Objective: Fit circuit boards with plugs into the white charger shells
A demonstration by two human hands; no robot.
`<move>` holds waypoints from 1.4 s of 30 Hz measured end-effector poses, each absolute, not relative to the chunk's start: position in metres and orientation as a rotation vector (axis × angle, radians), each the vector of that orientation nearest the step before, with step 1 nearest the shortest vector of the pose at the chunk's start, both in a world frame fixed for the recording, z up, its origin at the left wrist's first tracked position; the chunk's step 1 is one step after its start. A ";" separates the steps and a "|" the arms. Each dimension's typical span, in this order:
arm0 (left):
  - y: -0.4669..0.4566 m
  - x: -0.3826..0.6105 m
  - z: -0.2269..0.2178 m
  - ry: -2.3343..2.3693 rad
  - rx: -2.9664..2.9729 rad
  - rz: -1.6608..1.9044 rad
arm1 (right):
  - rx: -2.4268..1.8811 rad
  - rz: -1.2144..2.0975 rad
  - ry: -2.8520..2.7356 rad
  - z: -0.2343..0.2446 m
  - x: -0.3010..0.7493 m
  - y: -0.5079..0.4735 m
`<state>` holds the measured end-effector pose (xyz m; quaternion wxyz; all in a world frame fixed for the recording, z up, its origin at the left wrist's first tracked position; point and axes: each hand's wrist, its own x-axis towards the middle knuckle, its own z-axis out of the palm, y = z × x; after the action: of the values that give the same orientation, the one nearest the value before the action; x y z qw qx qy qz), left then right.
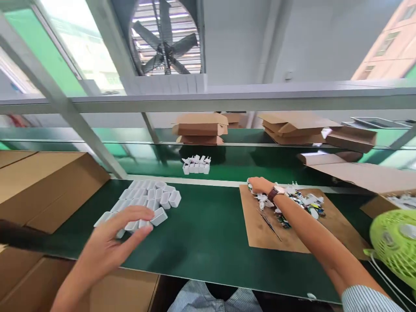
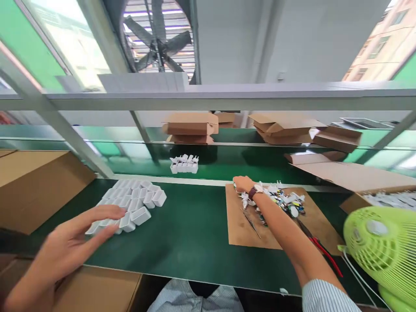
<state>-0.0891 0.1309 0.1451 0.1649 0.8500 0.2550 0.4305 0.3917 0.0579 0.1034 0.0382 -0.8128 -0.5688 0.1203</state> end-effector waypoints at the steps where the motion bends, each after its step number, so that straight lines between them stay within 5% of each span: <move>1: 0.135 -0.090 0.140 0.708 2.541 1.119 | -2.488 0.351 -1.747 0.106 0.392 0.058; 6: 0.170 -0.061 0.082 0.787 2.894 0.973 | -2.327 0.245 -1.717 0.121 0.375 0.050; 11: 0.201 -0.013 0.042 0.986 2.870 0.887 | -2.033 0.554 -1.761 0.104 0.322 0.038; 17: 0.209 0.039 0.027 0.850 2.767 0.803 | -1.807 0.813 -1.757 0.062 0.281 0.046; 27: 0.187 0.074 0.003 0.537 2.566 0.764 | -2.004 0.513 -1.544 0.026 0.272 0.037; 35: 0.174 0.097 -0.012 0.431 2.428 0.784 | -1.684 0.836 -1.762 0.033 0.279 0.004; 42: 0.164 0.080 -0.012 0.421 2.405 0.866 | -1.830 0.745 -1.753 0.037 0.278 0.000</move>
<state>0.0803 0.1641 -0.0119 0.2720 0.8933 0.1563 0.3218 0.2782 0.0004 0.0368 0.2474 -0.6713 -0.6430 0.2732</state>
